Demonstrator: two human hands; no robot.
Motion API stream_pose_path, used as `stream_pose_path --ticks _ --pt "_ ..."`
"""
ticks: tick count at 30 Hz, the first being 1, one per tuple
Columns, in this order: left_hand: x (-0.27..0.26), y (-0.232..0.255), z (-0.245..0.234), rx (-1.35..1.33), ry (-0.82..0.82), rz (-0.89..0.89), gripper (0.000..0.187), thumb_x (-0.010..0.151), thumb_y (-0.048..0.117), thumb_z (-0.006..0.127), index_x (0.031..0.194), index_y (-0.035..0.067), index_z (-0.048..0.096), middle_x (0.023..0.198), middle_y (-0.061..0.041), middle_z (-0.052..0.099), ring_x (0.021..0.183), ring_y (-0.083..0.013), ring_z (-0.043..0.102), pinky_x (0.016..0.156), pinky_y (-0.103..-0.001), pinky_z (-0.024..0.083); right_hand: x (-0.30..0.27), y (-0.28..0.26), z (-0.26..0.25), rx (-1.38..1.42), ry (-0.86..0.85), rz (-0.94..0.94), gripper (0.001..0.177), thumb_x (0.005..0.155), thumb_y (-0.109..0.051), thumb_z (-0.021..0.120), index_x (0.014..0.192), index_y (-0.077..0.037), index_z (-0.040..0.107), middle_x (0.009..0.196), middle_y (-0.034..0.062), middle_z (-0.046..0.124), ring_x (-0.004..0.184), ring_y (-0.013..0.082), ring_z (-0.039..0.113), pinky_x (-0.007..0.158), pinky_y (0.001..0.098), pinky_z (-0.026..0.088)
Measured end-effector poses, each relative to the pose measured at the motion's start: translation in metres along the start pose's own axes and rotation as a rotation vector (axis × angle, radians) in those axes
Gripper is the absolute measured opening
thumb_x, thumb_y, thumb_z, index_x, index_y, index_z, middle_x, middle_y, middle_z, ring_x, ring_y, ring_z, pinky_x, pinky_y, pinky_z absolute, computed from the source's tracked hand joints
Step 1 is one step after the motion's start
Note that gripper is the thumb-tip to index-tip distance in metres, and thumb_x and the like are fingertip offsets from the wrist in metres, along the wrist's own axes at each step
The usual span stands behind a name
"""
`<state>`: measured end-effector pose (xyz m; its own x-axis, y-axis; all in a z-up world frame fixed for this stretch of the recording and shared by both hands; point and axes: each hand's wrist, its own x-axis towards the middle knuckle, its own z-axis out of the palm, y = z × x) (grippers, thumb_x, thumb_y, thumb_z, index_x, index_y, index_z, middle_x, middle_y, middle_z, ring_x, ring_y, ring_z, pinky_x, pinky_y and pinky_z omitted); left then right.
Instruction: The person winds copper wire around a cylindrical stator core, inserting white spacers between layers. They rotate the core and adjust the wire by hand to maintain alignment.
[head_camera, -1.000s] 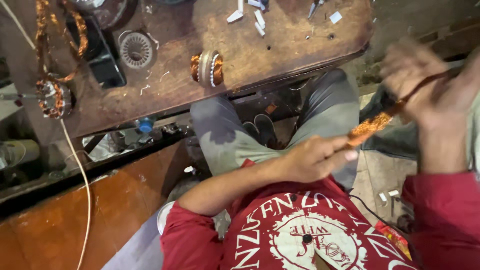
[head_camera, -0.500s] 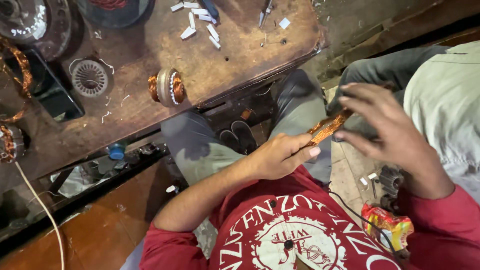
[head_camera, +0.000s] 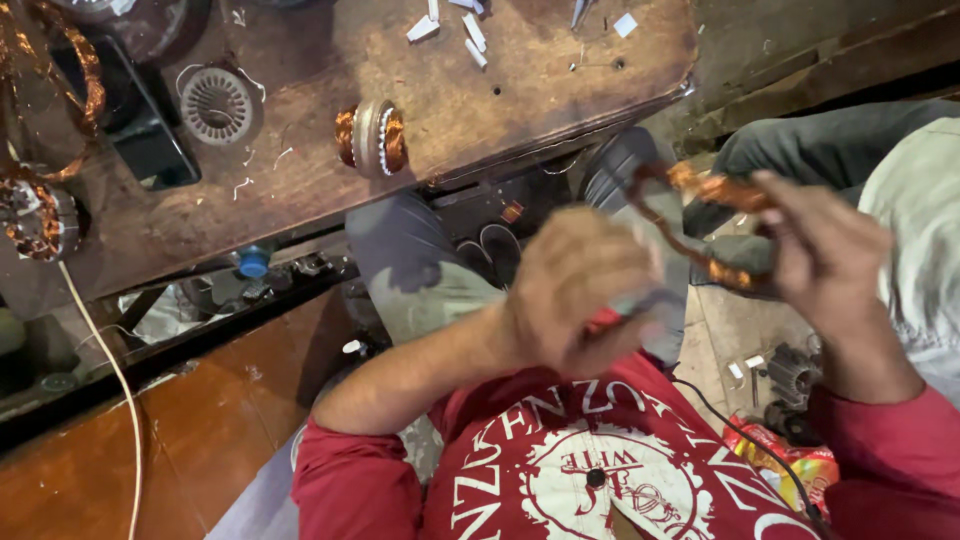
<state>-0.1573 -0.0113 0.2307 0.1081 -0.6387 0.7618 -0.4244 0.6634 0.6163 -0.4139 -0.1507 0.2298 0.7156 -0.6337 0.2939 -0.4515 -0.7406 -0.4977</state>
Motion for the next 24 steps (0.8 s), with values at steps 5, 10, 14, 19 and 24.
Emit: stream_pose_path --ticks 5,10,14,19,24 --pt "-0.037 -0.009 0.038 -0.355 -0.435 -0.254 0.031 0.1 0.029 0.074 0.119 0.005 0.068 0.108 -0.009 0.07 0.098 -0.0263 0.07 0.089 -0.039 0.056 -0.004 0.005 -0.012 0.178 0.192 0.326 0.02 0.117 0.0 0.061 0.134 0.007 0.066 0.1 0.0136 0.07 0.082 0.0132 0.061 0.074 0.0248 0.049" --pt "-0.069 -0.031 0.094 -0.557 -0.676 -0.437 0.056 0.098 0.039 0.071 0.138 0.002 0.059 0.127 -0.018 0.07 0.121 -0.0321 0.07 0.104 -0.043 0.057 -0.013 0.002 -0.014 0.469 0.275 0.578 0.028 0.111 -0.009 0.061 0.134 0.006 0.065 0.097 0.0058 0.069 0.076 0.0058 0.058 0.067 0.019 0.044" --pt "-0.063 -0.024 0.123 -0.479 -0.378 -0.362 0.092 0.094 0.05 0.069 0.157 -0.003 0.026 0.15 -0.029 0.047 0.141 -0.0405 0.05 0.122 -0.051 0.042 -0.023 0.004 -0.012 0.572 0.293 0.626 0.023 0.113 -0.007 0.061 0.131 0.006 0.066 0.096 0.0056 0.069 0.074 0.0061 0.059 0.068 0.018 0.046" --pt "-0.04 -0.016 0.146 -0.579 -0.056 -0.482 0.102 0.097 0.061 0.068 0.157 -0.004 0.017 0.151 -0.032 0.034 0.143 -0.0374 0.038 0.117 -0.049 0.039 -0.048 0.008 0.004 0.677 0.213 0.729 0.025 0.111 -0.003 0.063 0.134 0.006 0.066 0.098 0.0093 0.071 0.08 0.0114 0.064 0.07 0.0242 0.052" --pt "-0.026 -0.022 0.166 -0.506 -0.024 -0.826 0.05 0.106 0.042 0.063 0.132 0.001 0.051 0.11 -0.014 0.066 0.103 -0.0205 0.068 0.092 -0.035 0.058 -0.075 0.014 0.022 0.764 0.133 0.699 0.024 0.108 -0.001 0.062 0.13 0.007 0.066 0.112 0.0082 0.07 0.098 0.0116 0.066 0.088 0.0248 0.054"
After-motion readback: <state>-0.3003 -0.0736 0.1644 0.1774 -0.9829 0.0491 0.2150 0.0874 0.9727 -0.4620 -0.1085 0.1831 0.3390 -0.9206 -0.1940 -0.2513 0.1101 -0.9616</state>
